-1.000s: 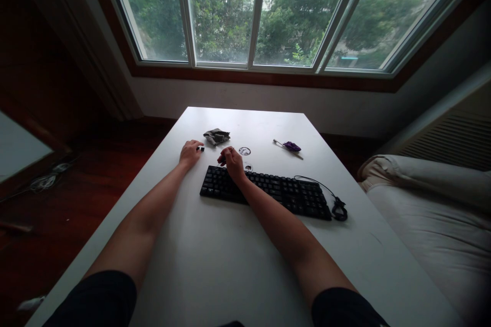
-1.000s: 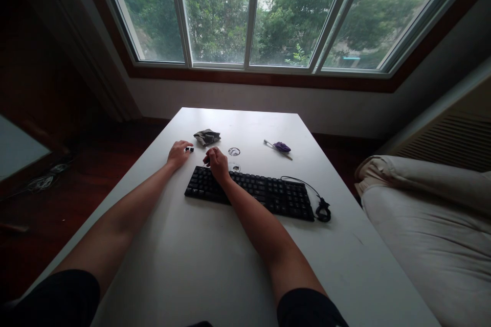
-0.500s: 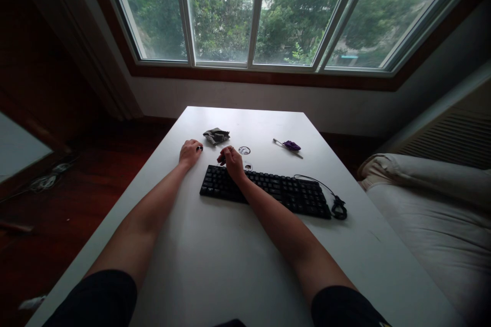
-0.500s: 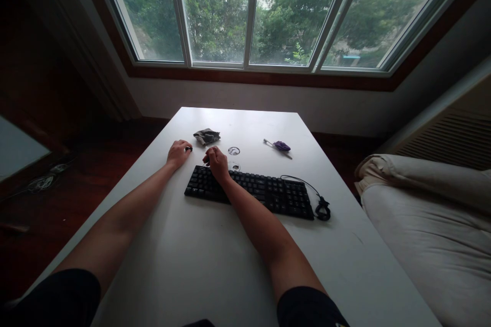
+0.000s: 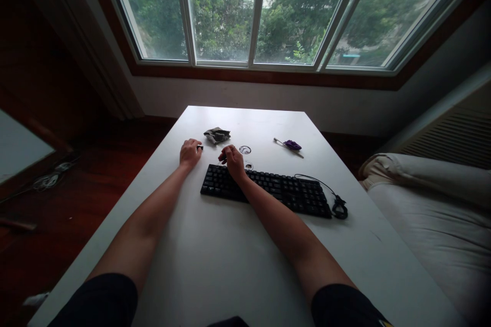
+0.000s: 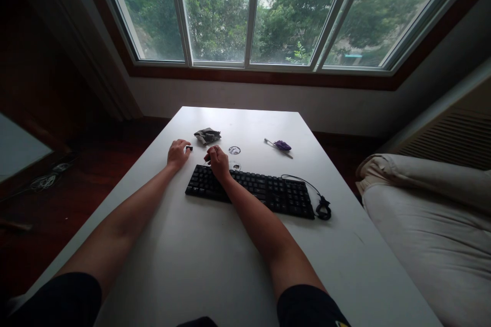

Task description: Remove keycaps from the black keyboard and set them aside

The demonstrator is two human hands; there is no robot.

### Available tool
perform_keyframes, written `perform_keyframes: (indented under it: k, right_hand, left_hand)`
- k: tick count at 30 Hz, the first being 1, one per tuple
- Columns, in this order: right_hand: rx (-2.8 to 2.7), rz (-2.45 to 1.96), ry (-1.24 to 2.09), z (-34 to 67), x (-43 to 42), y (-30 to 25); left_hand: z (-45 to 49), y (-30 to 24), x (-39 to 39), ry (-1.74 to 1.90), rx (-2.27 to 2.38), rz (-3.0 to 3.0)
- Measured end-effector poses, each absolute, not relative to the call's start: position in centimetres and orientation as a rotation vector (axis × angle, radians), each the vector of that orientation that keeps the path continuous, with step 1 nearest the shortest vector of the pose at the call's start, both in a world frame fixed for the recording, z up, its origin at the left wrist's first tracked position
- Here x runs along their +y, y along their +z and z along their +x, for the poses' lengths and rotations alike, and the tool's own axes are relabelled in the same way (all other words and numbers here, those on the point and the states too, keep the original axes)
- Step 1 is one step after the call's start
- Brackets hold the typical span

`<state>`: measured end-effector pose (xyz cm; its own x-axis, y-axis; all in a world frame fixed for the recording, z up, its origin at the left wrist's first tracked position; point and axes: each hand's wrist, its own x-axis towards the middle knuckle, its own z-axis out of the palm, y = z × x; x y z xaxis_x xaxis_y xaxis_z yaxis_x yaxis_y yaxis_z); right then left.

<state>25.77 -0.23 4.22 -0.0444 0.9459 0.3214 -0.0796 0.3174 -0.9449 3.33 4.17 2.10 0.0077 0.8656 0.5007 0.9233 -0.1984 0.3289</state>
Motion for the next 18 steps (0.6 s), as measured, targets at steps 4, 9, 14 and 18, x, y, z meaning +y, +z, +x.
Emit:
perform_keyframes:
  k: [4,9,14,18]
  right_hand:
    - [-1.329,-0.902,0.988,25.9,-0.1,4.3]
    - [-1.326,-0.938,0.903,26.2,0.1,4.5]
    - [-1.355,-1.016,0.791,26.8,0.2,4.8]
    - [-1.4,-1.053,0.733,27.0,0.1,5.0]
  left_hand:
    - [4.1,1.8,2.9,-1.07,-1.939,-2.174]
    - [5.4,1.4,1.1,-1.199,-2.115,-2.474]
    - [6.5,1.5,-1.2,-1.192,-2.021,-2.747]
    - [6.9,1.7,-2.3,-1.163,-1.891,-2.745]
